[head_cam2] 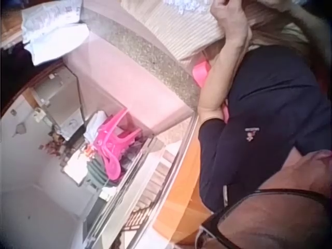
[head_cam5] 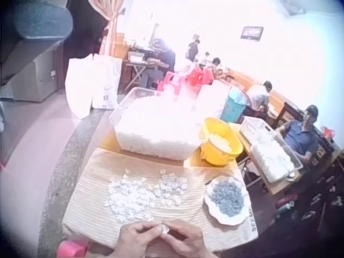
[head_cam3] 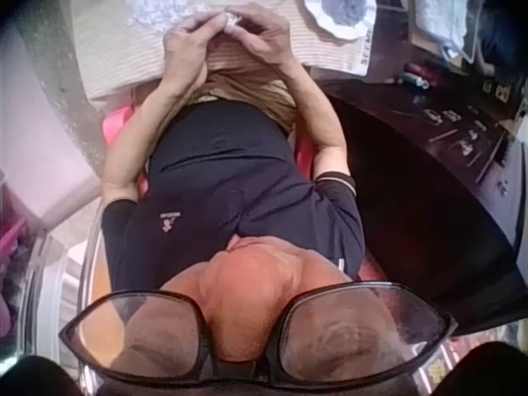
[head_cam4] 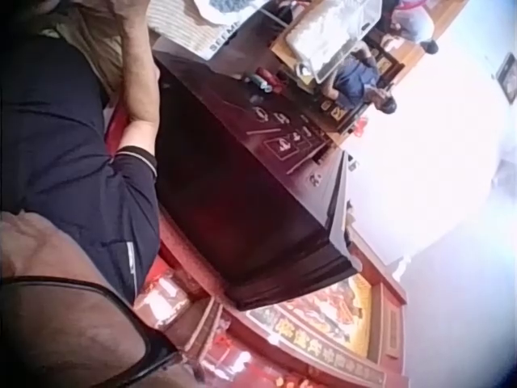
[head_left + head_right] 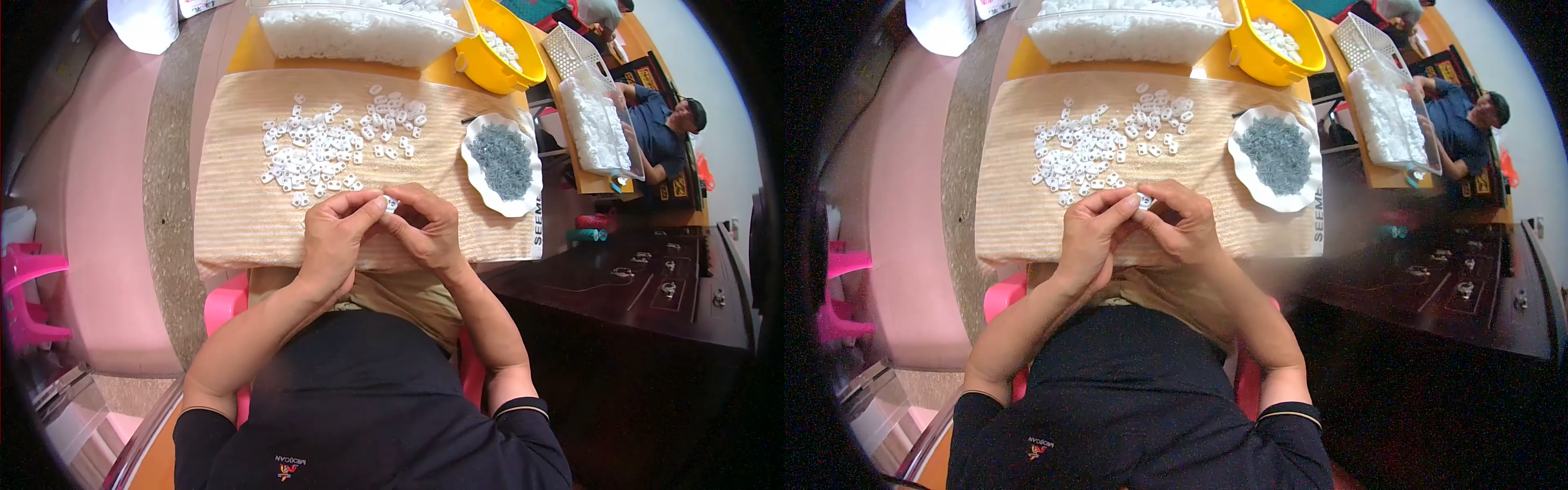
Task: Manually assembling small white plastic components by inserting tiny grey pins or screws into designated holes.
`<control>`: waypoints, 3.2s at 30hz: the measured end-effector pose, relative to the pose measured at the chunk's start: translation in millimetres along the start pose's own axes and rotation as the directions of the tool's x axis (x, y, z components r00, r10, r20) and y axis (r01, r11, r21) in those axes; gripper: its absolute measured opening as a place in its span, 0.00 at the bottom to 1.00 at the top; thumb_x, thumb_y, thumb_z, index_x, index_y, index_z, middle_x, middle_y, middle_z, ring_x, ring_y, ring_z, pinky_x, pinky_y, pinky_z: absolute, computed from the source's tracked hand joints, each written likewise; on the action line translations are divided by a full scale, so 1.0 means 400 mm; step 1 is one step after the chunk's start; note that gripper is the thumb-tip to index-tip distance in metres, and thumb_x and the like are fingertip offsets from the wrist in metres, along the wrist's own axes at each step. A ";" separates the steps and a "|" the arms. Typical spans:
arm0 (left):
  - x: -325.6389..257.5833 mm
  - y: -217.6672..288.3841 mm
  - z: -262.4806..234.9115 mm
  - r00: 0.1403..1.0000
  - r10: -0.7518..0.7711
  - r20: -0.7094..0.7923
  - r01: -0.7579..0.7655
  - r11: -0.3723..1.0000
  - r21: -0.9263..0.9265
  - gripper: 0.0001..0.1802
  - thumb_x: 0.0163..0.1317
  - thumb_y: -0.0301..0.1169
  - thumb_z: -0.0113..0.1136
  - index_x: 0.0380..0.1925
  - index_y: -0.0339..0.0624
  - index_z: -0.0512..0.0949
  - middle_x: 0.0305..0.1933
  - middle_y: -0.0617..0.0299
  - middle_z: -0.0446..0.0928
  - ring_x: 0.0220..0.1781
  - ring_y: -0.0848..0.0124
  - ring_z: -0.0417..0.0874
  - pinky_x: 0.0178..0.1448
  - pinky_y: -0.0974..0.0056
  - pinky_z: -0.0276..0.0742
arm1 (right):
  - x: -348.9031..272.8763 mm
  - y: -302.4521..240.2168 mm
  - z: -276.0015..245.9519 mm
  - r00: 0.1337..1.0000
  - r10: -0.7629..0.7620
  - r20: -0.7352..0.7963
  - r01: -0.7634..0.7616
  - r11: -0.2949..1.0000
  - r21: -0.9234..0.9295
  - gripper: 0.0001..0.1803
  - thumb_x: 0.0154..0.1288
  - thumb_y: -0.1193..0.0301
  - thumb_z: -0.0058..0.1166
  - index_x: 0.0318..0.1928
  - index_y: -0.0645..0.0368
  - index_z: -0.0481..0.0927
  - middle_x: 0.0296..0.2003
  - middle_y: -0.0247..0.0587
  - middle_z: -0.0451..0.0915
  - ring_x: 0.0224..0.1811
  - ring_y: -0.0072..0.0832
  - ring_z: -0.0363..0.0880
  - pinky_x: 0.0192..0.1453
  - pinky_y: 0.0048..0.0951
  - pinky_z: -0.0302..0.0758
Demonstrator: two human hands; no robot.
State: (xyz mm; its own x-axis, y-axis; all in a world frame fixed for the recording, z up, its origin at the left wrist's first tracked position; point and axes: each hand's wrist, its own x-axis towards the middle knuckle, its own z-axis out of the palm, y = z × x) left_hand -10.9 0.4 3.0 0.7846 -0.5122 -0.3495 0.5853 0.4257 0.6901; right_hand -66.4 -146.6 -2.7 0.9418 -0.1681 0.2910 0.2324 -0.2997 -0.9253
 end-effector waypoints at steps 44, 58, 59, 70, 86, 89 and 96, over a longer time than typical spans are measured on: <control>-0.018 -0.008 0.011 0.996 -0.039 0.075 0.031 0.994 0.108 0.08 0.63 0.27 0.61 0.41 0.36 0.80 0.36 0.62 0.80 0.37 0.76 0.81 0.44 0.70 0.81 | 0.242 0.031 -0.144 0.981 0.177 0.077 -0.015 0.466 -0.884 0.09 0.59 0.69 0.52 0.35 0.56 0.84 0.38 0.46 0.81 0.42 0.46 0.80 0.48 0.43 0.76; -0.011 -0.006 0.011 0.999 0.012 0.037 -0.014 0.998 0.057 0.10 0.65 0.28 0.60 0.44 0.36 0.78 0.38 0.62 0.80 0.38 0.75 0.81 0.43 0.69 0.81 | 0.163 -0.022 -0.115 0.987 0.144 0.070 -0.085 0.843 -0.532 0.09 0.64 0.69 0.56 0.34 0.63 0.81 0.22 0.38 0.78 0.24 0.26 0.76 0.31 0.25 0.72; -0.011 -0.005 0.014 0.999 0.010 0.039 -0.012 0.998 0.056 0.10 0.65 0.28 0.60 0.44 0.36 0.78 0.38 0.62 0.80 0.38 0.75 0.81 0.43 0.69 0.81 | 0.140 -0.039 -0.108 0.962 0.236 0.137 -0.182 0.928 -0.326 0.09 0.65 0.69 0.56 0.34 0.64 0.80 0.20 0.34 0.76 0.22 0.19 0.73 0.28 0.21 0.69; -0.020 -0.010 0.012 0.976 -0.068 0.208 0.070 0.998 -0.003 0.12 0.65 0.26 0.60 0.46 0.36 0.75 0.35 0.60 0.80 0.33 0.75 0.82 0.42 0.70 0.82 | 0.043 -0.072 -0.095 0.843 0.434 0.318 -0.512 0.830 0.223 0.11 0.66 0.67 0.58 0.36 0.63 0.79 0.25 0.32 0.78 0.24 0.16 0.74 0.28 0.19 0.73; -0.031 0.013 0.021 0.940 -0.188 0.284 0.226 0.968 -0.106 0.12 0.64 0.24 0.59 0.48 0.36 0.75 0.37 0.58 0.81 0.37 0.72 0.83 0.45 0.67 0.84 | -0.002 -0.071 -0.086 0.929 0.336 0.155 -0.362 0.912 0.194 0.10 0.67 0.69 0.57 0.38 0.65 0.80 0.26 0.32 0.79 0.26 0.16 0.76 0.29 0.18 0.74; -0.027 0.003 0.016 0.947 -0.209 0.243 0.234 0.969 -0.081 0.12 0.64 0.24 0.59 0.47 0.36 0.76 0.37 0.59 0.80 0.37 0.72 0.83 0.45 0.67 0.84 | -0.018 -0.071 -0.109 0.953 0.302 -0.028 -0.302 0.953 0.016 0.09 0.67 0.71 0.57 0.38 0.66 0.80 0.25 0.32 0.78 0.24 0.16 0.75 0.28 0.18 0.73; -0.022 0.005 0.011 0.950 -0.187 0.249 0.198 0.980 -0.021 0.12 0.64 0.24 0.59 0.48 0.38 0.76 0.36 0.61 0.79 0.38 0.73 0.82 0.46 0.67 0.83 | -0.019 -0.045 -0.237 0.921 0.218 -0.322 -0.275 0.951 -0.143 0.07 0.66 0.73 0.58 0.36 0.65 0.81 0.22 0.29 0.76 0.21 0.14 0.72 0.25 0.16 0.70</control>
State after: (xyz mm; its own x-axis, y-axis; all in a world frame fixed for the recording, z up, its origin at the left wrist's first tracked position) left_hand -17.5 2.5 10.2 0.5855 -0.7517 -0.3034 0.7333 0.3316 0.5935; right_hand -100.9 -229.0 34.7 0.8405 -0.5223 0.1443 -0.0732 -0.3733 -0.9248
